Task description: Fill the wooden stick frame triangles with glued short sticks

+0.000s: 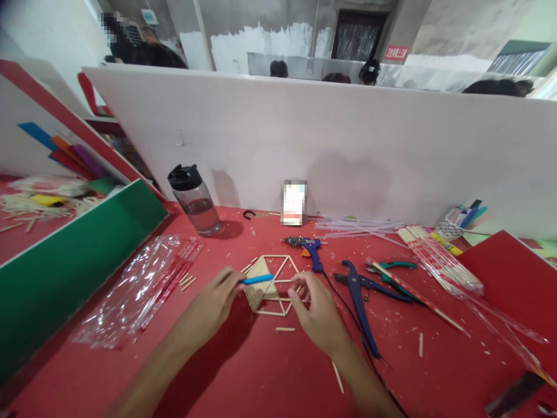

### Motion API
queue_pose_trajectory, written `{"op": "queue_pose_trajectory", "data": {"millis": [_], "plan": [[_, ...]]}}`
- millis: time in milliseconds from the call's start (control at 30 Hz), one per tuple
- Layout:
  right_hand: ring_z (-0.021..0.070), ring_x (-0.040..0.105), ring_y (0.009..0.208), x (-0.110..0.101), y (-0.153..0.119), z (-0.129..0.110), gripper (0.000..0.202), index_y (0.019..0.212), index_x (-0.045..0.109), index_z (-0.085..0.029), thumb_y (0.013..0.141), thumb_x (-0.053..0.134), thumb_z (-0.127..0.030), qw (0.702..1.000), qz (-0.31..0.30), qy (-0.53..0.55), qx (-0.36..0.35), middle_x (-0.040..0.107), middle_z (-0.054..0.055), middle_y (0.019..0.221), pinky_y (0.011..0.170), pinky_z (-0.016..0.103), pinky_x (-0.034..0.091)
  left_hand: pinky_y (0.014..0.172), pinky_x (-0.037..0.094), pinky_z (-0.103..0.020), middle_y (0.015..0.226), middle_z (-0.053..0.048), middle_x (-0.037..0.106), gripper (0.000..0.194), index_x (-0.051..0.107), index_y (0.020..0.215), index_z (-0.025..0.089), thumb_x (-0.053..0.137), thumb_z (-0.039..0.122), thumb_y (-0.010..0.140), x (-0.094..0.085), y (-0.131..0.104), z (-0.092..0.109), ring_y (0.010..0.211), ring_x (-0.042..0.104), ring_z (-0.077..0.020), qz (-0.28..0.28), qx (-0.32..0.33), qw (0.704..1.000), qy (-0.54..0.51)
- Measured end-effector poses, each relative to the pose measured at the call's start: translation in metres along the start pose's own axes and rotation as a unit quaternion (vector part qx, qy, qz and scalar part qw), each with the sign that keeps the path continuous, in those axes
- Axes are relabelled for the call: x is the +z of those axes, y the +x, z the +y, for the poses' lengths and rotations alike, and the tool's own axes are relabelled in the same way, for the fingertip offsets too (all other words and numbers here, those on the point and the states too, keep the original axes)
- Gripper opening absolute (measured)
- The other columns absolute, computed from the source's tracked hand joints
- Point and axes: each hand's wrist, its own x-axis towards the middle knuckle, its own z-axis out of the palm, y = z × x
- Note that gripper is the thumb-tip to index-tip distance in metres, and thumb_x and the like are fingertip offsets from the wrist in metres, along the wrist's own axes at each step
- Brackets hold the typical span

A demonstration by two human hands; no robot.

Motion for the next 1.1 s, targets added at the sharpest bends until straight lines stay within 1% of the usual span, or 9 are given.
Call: {"op": "queue_pose_trajectory", "data": {"millis": [133,233,333,533,600,667,767,900,1100], "plan": [[0.0215,0.059,0.088,0.001,0.004,0.01,0.005,0.093,0.061,-0.021,0.094,0.056,-0.022,0.989,-0.05,-0.125,-0.055,0.067,0.004,0.093,0.08,0.037,0.048,0.061,0.041,-0.028,0.103,-0.006,0.056,0.029,0.059,0.108,0.02,0.031,0.024,0.105,-0.012,0.005,-0.013,0.073,0.061,-0.0174,0.025,-0.085,0.989,0.117],[0.0231,0.06,0.092,0.006,0.005,0.014,0.004,0.093,0.065,-0.021,0.094,0.062,-0.021,0.973,-0.085,-0.197,-0.085,0.07,0.004,0.094,0.085,0.04,0.045,0.062,0.041,-0.028,0.107,-0.008,0.056,0.027,0.06,0.109,0.018,0.034,0.024,0.104,-0.013,0.008,-0.02,0.079,0.062,-0.019,0.029,-0.131,0.974,0.184],[0.0228,0.06,0.093,0.009,0.005,0.017,0.007,0.092,0.068,-0.022,0.095,0.062,-0.02,0.963,-0.093,-0.231,-0.1,0.071,0.003,0.095,0.086,0.039,0.044,0.071,0.044,-0.031,0.107,-0.009,0.061,0.022,0.06,0.11,0.017,0.04,0.023,0.103,-0.012,0.008,-0.026,0.091,0.064,-0.0234,0.02,-0.146,0.962,0.23],[0.022,0.06,0.09,0.009,0.006,0.02,0.009,0.09,0.068,-0.02,0.094,0.061,-0.017,0.956,-0.094,-0.256,-0.108,0.07,0.003,0.093,0.083,0.036,0.044,0.082,0.046,-0.039,0.099,-0.012,0.065,0.02,0.064,0.106,0.014,0.046,0.019,0.098,-0.012,0.007,-0.029,0.097,0.062,-0.0305,-0.007,-0.159,0.941,0.297],[0.0217,0.06,0.089,0.008,0.006,0.019,0.011,0.09,0.068,-0.02,0.095,0.059,-0.016,0.954,-0.097,-0.261,-0.114,0.07,0.004,0.093,0.082,0.036,0.044,0.086,0.046,-0.04,0.102,-0.012,0.064,0.021,0.064,0.106,0.016,0.045,0.02,0.098,-0.008,0.007,-0.024,0.099,0.06,-0.0289,0.021,-0.113,0.957,0.267],[0.0218,0.06,0.088,0.008,0.006,0.017,0.011,0.091,0.067,-0.02,0.096,0.057,-0.017,0.952,-0.102,-0.263,-0.116,0.07,0.005,0.093,0.081,0.036,0.044,0.09,0.046,-0.037,0.105,-0.009,0.063,0.025,0.064,0.104,0.018,0.039,0.023,0.102,0.001,0.007,-0.017,0.097,0.059,-0.0241,0.031,-0.011,0.985,0.169],[0.0223,0.06,0.088,0.005,0.006,0.015,0.012,0.093,0.066,-0.019,0.097,0.055,-0.016,0.954,-0.111,-0.255,-0.113,0.069,0.006,0.094,0.081,0.036,0.044,0.09,0.045,-0.034,0.106,-0.005,0.063,0.024,0.062,0.105,0.022,0.038,0.026,0.104,0.02,0.005,-0.006,0.099,0.058,-0.021,-0.038,0.117,0.992,0.026],[0.0227,0.06,0.087,-0.001,0.007,0.012,0.016,0.092,0.065,-0.019,0.098,0.051,-0.015,0.956,-0.1,-0.247,-0.122,0.068,0.007,0.092,0.08,0.036,0.043,0.087,0.045,-0.034,0.107,-0.006,0.063,0.017,0.06,0.105,0.021,0.043,0.021,0.101,0.033,0.002,0.0,0.099,0.057,-0.0219,-0.055,0.113,0.992,-0.026],[0.0212,0.057,0.088,-0.017,0.009,-0.005,0.015,0.092,0.065,-0.019,0.099,0.053,-0.015,0.942,-0.129,-0.256,-0.177,0.068,0.005,0.093,0.082,0.036,0.037,0.089,0.047,-0.032,0.106,-0.005,0.068,0.02,0.063,0.107,0.023,0.045,0.03,0.101,0.018,0.002,0.013,0.098,0.061,-0.0201,-0.057,0.057,0.98,-0.184]]}}
